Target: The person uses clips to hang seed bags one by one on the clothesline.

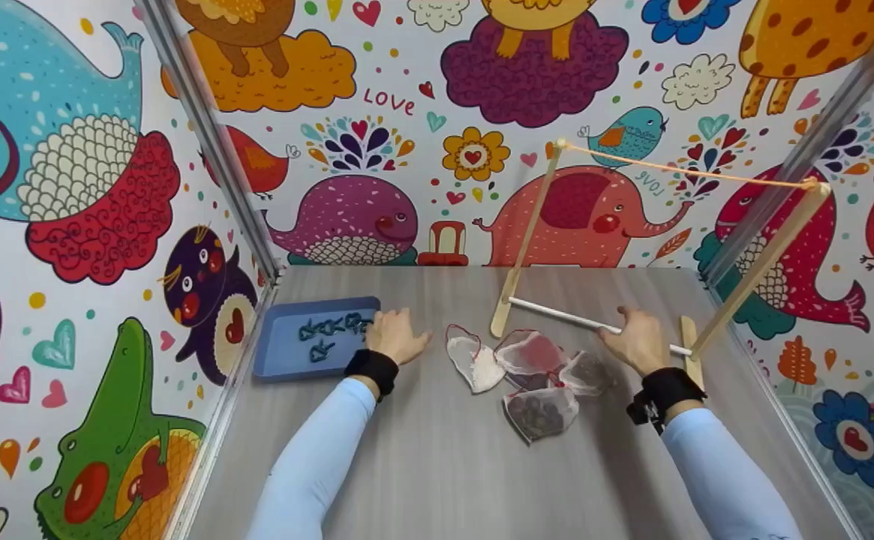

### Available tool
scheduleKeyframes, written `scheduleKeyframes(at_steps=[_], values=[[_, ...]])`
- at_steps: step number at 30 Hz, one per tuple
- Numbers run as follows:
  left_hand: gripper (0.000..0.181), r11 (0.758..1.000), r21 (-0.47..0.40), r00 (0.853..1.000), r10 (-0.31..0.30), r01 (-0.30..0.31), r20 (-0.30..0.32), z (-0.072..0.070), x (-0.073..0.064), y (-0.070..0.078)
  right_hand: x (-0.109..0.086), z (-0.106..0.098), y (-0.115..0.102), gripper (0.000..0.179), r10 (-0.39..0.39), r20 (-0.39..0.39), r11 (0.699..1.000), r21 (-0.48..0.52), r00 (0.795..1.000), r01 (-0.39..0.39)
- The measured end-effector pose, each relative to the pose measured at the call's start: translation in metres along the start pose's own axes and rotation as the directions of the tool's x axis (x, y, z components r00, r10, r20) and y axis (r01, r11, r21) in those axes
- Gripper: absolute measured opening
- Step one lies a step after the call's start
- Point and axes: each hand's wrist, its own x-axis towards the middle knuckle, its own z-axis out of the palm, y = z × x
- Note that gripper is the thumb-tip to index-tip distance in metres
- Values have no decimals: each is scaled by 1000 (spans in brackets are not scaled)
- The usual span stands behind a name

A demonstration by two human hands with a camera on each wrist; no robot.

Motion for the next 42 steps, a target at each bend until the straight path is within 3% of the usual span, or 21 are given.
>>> scheduleKeyframes(at_steps=[8,14,18,24,28,31,33,36,42], values=[[65,996,-81,1000,-28,28,7,9,5,0,9,-14,18,82,175,-70,981,101,982,-168],[65,989,-140,999,-53,53,6,15,7,-4,15,-28,41,88,338,-71,923,220,938,-316],[62,982,-177,997,-71,69,-6,17,6,-7,17,-34,57,92,466,-53,848,312,883,-429],[64,961,-249,992,-119,123,31,13,4,-8,14,-46,74,103,633,2,686,460,774,-563],[66,951,-277,991,-126,134,49,10,4,-8,17,-63,77,111,708,-40,615,525,705,-588],[69,944,-299,991,-129,136,45,11,7,-9,22,-79,75,114,740,-45,557,601,671,-573],[71,940,-312,990,-131,139,46,10,8,-8,27,-90,77,113,750,-32,523,640,661,-563],[74,930,-337,989,-140,148,48,10,10,-6,37,-100,79,109,750,-20,504,664,661,-552],[82,914,-373,987,-152,162,56,11,12,-4,46,-100,73,87,737,-83,539,671,670,-509]])
